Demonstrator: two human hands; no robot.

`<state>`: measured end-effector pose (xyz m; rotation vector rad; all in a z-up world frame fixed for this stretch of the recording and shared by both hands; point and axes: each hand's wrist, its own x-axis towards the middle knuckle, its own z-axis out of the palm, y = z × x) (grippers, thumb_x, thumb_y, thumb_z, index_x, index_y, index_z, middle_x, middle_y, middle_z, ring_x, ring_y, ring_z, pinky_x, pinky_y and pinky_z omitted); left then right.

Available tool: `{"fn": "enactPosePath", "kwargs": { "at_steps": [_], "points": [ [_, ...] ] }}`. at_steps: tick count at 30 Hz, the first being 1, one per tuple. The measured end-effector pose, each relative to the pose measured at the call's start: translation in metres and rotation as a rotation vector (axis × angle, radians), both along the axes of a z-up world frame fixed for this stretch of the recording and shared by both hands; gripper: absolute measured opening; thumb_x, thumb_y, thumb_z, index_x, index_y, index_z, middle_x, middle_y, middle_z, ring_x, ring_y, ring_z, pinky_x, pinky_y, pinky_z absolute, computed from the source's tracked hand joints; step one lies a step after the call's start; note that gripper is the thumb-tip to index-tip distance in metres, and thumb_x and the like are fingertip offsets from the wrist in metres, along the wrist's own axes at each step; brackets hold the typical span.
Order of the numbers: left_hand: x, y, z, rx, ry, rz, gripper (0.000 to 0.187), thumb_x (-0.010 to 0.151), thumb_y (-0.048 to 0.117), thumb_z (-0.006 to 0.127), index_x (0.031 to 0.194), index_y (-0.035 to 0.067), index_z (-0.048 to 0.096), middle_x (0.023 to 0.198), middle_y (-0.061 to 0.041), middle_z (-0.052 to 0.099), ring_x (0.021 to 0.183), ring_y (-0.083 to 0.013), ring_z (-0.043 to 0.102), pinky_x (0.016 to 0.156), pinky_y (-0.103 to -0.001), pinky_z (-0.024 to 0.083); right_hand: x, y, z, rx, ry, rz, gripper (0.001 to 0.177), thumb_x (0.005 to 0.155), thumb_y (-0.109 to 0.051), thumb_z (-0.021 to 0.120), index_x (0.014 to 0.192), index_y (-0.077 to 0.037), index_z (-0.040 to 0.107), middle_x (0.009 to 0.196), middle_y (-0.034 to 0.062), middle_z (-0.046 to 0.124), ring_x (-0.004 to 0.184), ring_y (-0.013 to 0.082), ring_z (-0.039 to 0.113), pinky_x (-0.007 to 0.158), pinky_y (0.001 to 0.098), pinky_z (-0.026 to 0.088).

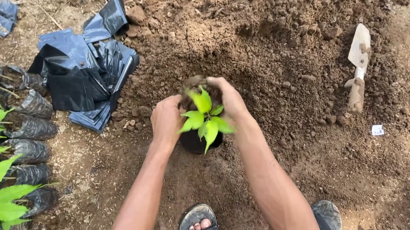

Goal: Potting small saplings into plastic nursery bags using soil

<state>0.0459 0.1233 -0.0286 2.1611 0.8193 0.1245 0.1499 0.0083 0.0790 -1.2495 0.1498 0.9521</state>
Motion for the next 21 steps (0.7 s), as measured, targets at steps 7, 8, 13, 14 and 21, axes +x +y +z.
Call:
{"fn": "enactPosePath", "kwargs": {
  "at_steps": [7,8,13,14,21],
  "points": [
    [0.001,0.004,-0.01,-0.106,0.139,0.042,0.055,0.091,0.027,0.071,0.141,0.01,0.056,0.132,-0.02,0.055,0.118,-0.0507,0.061,0.095,-0.065,0.052,0.012,-0.02,-0.027,-0.167,-0.234,0.271,0.036,0.09,-0.02,0.06,0.12,0.0,0.065,0.108,0.0162,0.066,0.098,0.0277,0.066,0.087,0.0496,0.054],
    [0.001,0.007,-0.018,-0.178,0.192,0.061,0.067,0.091,0.031,0.071,0.149,0.006,0.049,0.143,-0.024,0.049,0.125,-0.052,0.057,0.1,-0.066,0.05,0.013,-0.022,-0.029,-0.167,-0.314,0.356,0.046,0.093,-0.016,0.053,0.133,0.005,0.06,0.116,0.0186,0.064,0.103,0.0282,0.065,0.093,0.0493,0.053],
    [0.0,0.009,-0.071,-0.39,0.344,0.065,0.05,0.094,0.043,0.062,0.134,0.012,0.064,0.128,-0.02,0.067,0.126,-0.0443,0.061,0.102,-0.057,0.051,0.013,-0.042,-0.015,-0.147,-0.648,0.244,0.035,0.081,-0.003,0.056,0.112,0.0,0.073,0.103,0.0184,0.071,0.098,0.0264,0.065,0.087,0.0377,0.053],
    [-0.003,0.008,-0.071,-0.398,0.333,0.083,0.044,0.092,0.039,0.065,0.128,0.014,0.069,0.121,-0.018,0.072,0.123,-0.0407,0.064,0.099,-0.054,0.054,0.011,-0.047,-0.009,-0.168,-0.646,0.185,0.032,0.083,-0.004,0.058,0.111,-0.001,0.073,0.103,0.019,0.072,0.098,0.0257,0.066,0.088,0.0368,0.053],
    [-0.02,0.001,-0.008,-0.302,0.019,0.116,0.037,0.088,0.024,0.075,0.12,0.006,0.073,0.116,-0.025,0.073,0.115,-0.0483,0.065,0.096,-0.057,0.054,0.014,-0.077,-0.038,-0.273,-0.607,0.193,0.03,0.091,-0.009,0.065,0.12,-0.001,0.071,0.112,0.0203,0.072,0.102,0.026,0.065,0.091,0.0426,0.055]
  ]
}}
